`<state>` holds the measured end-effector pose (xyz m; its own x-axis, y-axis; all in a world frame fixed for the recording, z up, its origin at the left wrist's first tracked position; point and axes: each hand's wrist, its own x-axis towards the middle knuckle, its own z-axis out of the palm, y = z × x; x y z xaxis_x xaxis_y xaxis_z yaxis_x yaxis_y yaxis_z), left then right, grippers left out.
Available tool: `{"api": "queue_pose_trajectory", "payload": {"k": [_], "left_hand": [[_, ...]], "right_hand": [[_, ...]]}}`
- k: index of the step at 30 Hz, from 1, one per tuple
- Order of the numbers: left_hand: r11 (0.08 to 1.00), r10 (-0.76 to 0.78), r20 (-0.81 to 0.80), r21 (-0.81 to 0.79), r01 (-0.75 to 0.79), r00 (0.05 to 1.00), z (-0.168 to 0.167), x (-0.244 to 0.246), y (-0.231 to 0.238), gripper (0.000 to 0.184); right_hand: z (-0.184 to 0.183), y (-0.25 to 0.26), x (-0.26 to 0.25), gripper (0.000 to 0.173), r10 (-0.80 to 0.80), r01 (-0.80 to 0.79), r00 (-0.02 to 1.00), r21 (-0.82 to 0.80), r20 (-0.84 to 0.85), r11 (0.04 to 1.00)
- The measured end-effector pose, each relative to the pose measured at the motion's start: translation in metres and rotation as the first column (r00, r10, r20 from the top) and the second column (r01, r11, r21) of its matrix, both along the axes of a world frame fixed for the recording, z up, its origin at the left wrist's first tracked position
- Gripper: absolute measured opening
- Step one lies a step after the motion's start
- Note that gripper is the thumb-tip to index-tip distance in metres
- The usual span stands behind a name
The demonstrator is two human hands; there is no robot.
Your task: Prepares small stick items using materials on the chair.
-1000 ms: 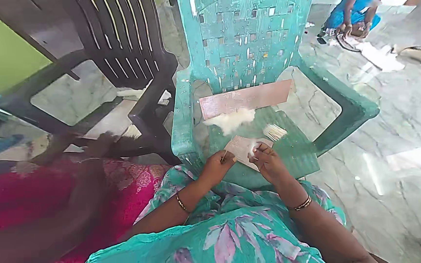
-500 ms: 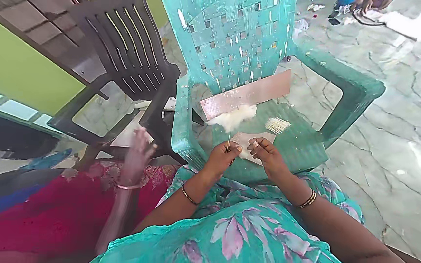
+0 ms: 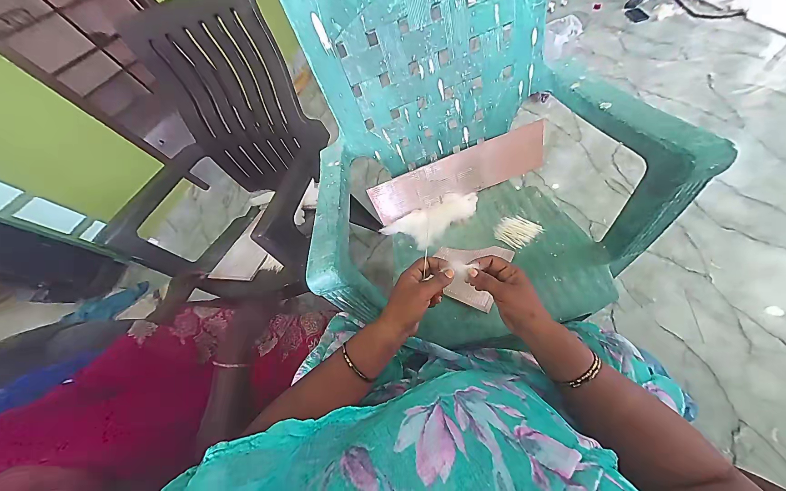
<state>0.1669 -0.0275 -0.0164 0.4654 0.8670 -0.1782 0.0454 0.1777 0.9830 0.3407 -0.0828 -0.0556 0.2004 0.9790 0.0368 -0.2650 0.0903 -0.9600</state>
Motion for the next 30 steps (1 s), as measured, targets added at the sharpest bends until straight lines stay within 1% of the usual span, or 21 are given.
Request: {"api": "queue_pose_trajectory", "payload": {"k": [3,5,8,11,13,15,18,20,22,25,30], "left_hand": [[1.000,-0.030,0.013,-0.007,0.030,0.999,-0.001,0.002,0.004,0.011],[0.999,-0.039,-0.037,-0.008,0.039,0.999,0.000,0.005,0.006,0.010],[0.997,-0.062,-0.125,0.035,0.066,0.990,-0.001,0.010,0.012,0.009],[0.987,-0.115,-0.213,0.082,0.135,0.970,-0.001,0.014,0.021,0.012],[0.982,-0.139,-0.251,0.092,0.166,0.958,-0.002,0.015,0.028,0.012],[0.985,-0.127,-0.236,0.083,0.150,0.964,-0.003,0.017,0.033,0.015],[0.995,-0.081,-0.147,0.044,0.088,0.986,-0.008,0.024,0.036,0.022],[0.998,-0.066,-0.103,0.001,0.066,0.993,-0.013,0.029,0.035,0.021],[0.998,-0.054,-0.090,-0.031,0.051,0.994,-0.017,0.036,0.034,0.015],[0.999,-0.019,-0.084,-0.031,0.016,0.996,-0.022,0.046,0.034,0.005],[1.000,-0.006,-0.150,-0.012,0.004,0.989,-0.027,0.051,0.043,0.005]], "right_hand": [[-0.004,0.002,0.001,0.008,0.004,-0.004,1.000,0.001,-0.025,1.000],[-0.004,0.003,0.001,0.008,-0.005,0.005,1.000,-0.005,-0.022,1.000],[0.000,0.004,0.003,0.013,0.011,-0.010,1.000,-0.064,0.024,0.998],[0.000,0.009,0.008,0.009,0.034,-0.024,0.997,-0.140,0.070,0.990],[-0.001,0.012,0.011,0.009,0.034,-0.022,0.997,-0.164,0.071,0.986],[-0.001,0.015,0.013,0.010,0.008,-0.011,1.000,-0.189,-0.019,0.982],[-0.002,0.019,0.016,0.010,-0.046,-0.001,0.975,-0.213,-0.216,0.977],[-0.005,0.023,0.016,0.010,-0.068,0.007,0.958,-0.215,-0.278,0.977],[-0.008,0.026,0.015,0.010,-0.080,0.025,0.959,-0.198,-0.273,0.980],[-0.014,0.029,0.013,0.010,-0.097,0.061,0.970,-0.167,-0.221,0.984],[-0.014,0.032,0.019,0.007,-0.113,0.058,0.967,-0.237,-0.226,0.970]]}}
